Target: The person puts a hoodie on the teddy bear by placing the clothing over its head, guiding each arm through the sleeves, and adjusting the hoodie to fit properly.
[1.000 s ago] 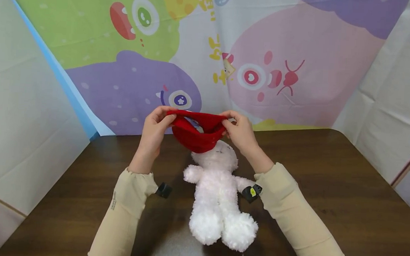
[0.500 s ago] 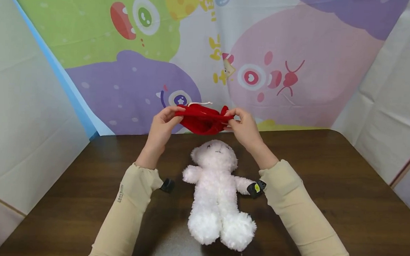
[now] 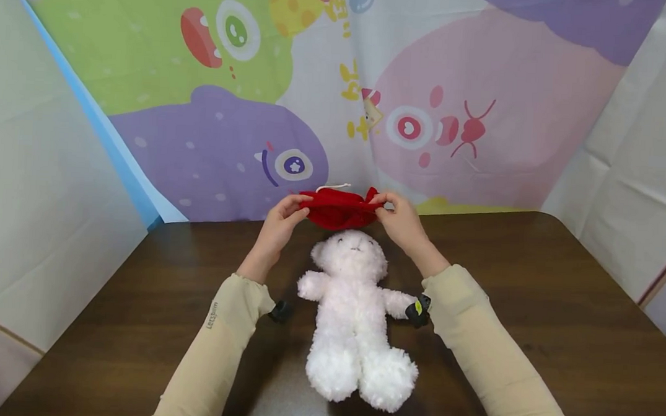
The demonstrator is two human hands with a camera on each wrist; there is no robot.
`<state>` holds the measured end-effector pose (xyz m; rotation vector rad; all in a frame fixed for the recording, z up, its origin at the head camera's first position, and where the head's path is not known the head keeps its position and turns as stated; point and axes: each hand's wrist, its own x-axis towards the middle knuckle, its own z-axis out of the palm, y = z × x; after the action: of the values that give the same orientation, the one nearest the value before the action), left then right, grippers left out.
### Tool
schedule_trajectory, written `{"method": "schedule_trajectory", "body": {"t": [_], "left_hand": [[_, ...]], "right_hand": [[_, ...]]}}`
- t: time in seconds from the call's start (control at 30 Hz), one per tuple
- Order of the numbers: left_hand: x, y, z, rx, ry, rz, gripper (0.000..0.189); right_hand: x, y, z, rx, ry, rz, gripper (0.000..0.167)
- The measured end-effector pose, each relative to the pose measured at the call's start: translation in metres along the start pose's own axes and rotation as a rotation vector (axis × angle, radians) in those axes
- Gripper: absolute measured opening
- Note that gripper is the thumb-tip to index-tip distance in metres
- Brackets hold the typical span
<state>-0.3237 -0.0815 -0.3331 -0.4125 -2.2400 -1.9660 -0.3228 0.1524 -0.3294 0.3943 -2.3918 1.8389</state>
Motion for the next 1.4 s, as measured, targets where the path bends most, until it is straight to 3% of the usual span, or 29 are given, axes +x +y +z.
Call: {"method": "schedule_trajectory", "body": {"t": [0.17, 0.33, 0.47, 0.63, 0.77, 0.9, 1.2, 1.4], "left_hand": [[0.001, -0.014, 0.005, 0.061, -0.026, -0.038, 0.025], [-0.003, -0.029, 0.013, 0.13, -0.072, -0.112, 0.03], [-0.006, -0.038, 0.02, 0.111, -0.106, -0.173, 0.039], [-0.009, -0.042, 0.026, 0.123, -0.155, -0.275, 0.057], [-0.011, -0.044, 0.03, 0.156, -0.239, -0.382, 0.08], [-0.013, -0.046, 0.035, 0.198, -0.277, -0.456, 0.097], [-0.015, -0.043, 0.05, 0.484, -0.224, -0.427, 0.106], [-0.018, -0.046, 0.055, 0.456, -0.117, -0.302, 0.101]], "right_hand": [[0.005, 0.014, -0.005, -0.066, 0.011, 0.009, 0.02], [0.008, 0.029, -0.009, -0.159, -0.012, 0.074, 0.023], [0.007, 0.038, -0.009, -0.219, -0.057, 0.128, 0.026], [0.009, 0.044, -0.007, -0.203, -0.102, 0.148, 0.03], [0.008, 0.05, -0.006, -0.169, -0.167, 0.186, 0.037], [0.006, 0.057, -0.006, -0.219, -0.23, 0.218, 0.041], [0.004, 0.064, -0.004, -0.313, -0.285, 0.172, 0.038], [0.002, 0.058, -0.002, -0.336, -0.276, 0.102, 0.034]]}}
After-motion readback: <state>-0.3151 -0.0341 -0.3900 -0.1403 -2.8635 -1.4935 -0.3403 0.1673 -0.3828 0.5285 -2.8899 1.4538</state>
